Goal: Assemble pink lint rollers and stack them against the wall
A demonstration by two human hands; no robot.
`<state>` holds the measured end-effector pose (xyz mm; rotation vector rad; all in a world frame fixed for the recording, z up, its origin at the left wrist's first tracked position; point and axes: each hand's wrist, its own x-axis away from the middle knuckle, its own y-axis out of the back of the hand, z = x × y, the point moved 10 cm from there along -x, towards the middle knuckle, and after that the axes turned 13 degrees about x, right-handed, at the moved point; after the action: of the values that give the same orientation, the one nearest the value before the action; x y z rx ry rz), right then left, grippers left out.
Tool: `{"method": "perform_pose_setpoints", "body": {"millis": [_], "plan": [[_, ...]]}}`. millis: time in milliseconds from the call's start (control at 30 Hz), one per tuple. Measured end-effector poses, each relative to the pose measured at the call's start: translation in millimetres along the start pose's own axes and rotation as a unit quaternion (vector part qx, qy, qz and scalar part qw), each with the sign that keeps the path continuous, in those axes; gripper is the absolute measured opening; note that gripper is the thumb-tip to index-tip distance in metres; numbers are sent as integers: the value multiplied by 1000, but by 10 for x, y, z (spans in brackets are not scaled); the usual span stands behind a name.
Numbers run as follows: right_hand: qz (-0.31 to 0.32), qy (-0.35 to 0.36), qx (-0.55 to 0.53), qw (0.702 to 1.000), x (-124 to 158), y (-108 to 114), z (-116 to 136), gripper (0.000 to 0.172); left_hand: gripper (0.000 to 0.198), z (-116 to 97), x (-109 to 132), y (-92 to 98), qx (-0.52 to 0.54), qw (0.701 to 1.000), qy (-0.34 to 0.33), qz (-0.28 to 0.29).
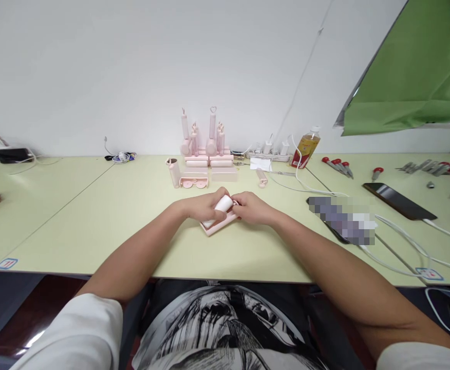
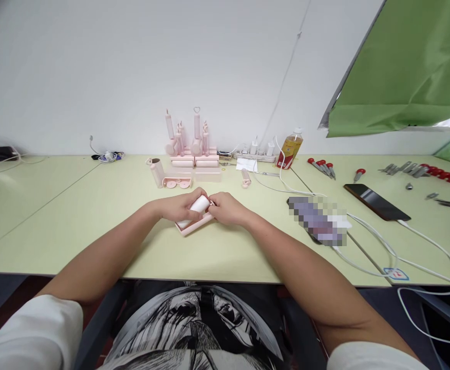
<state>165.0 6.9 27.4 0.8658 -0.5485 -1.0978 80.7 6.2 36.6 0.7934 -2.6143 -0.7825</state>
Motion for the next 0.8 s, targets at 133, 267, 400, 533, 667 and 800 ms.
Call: {"method": "perform_pose_setpoints", "body": {"millis": [133, 267, 400, 533, 667, 800], "plan": [[9, -1, -34, 999, -7, 6, -17, 14, 46, -31, -8, 14, 15, 1000, 1, 2], [10, -1, -64, 998, 4, 27, -13, 12, 47, -87, -26, -3, 21, 1000, -19, 12], [23, 12, -123, 992, 36, 37, 37, 17, 50, -100, -30, -16, 26, 999, -41, 14], [25, 34, -164, 986, 51, 102, 39, 24, 57, -135, 6, 9, 25, 996, -86, -17], [6, 27, -224, 974, 26, 164, -56, 32, 57, -222, 66, 64, 9, 986, -151, -72], [-34, 14, -249, 968, -7, 197, -134, 40, 68, -169, 68, 125, -33, 984, -125, -124]]}}
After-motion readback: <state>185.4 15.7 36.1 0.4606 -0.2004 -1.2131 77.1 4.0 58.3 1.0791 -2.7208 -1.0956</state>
